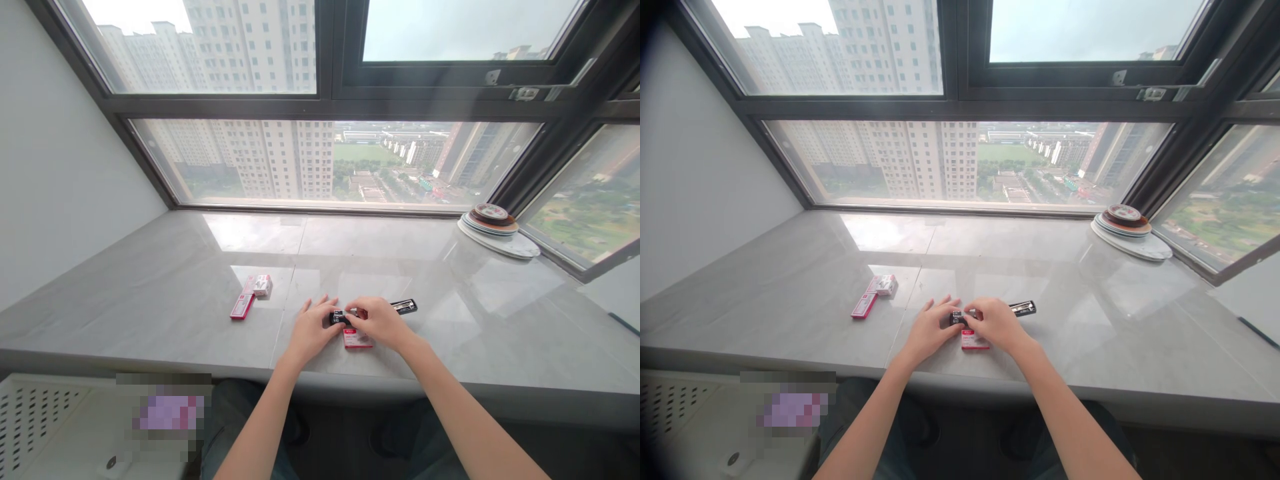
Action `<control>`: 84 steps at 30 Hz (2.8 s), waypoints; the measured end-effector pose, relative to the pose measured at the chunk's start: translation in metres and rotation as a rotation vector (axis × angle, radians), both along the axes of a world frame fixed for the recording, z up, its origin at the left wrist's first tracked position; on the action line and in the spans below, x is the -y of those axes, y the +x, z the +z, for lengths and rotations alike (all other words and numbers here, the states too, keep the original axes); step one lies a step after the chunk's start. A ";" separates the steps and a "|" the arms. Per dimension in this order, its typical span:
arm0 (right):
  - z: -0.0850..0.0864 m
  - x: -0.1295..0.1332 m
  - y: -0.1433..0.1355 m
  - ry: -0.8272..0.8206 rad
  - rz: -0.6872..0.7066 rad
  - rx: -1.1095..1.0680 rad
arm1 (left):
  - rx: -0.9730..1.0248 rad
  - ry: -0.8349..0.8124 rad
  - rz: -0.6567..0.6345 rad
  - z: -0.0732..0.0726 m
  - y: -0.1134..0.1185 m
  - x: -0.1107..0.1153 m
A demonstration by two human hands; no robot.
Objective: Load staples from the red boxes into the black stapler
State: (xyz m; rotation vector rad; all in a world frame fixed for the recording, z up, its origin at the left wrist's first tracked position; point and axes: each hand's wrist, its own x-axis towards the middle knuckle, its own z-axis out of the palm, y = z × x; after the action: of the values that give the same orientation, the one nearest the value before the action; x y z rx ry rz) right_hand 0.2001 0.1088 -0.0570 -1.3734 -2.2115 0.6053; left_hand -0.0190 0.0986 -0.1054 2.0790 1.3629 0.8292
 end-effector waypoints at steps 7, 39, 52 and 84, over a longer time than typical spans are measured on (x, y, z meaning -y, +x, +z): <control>0.001 -0.003 0.004 -0.019 0.024 -0.004 | -0.018 0.010 -0.007 0.000 0.000 0.000; -0.015 0.014 0.090 -0.398 -0.290 -0.674 | -0.012 -0.018 0.002 0.005 0.000 -0.001; 0.006 -0.016 0.015 -0.093 0.074 -0.097 | -0.034 0.011 -0.021 0.002 0.001 -0.001; -0.047 0.020 -0.009 -0.411 -0.283 -0.649 | -0.084 -0.126 -0.214 0.040 -0.010 0.003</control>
State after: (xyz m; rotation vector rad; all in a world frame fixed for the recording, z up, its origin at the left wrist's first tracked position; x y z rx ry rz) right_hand 0.1909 0.0891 -0.1043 -1.3832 -1.3989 1.2381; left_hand -0.0286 0.0959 -0.0659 2.1348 1.1762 0.5593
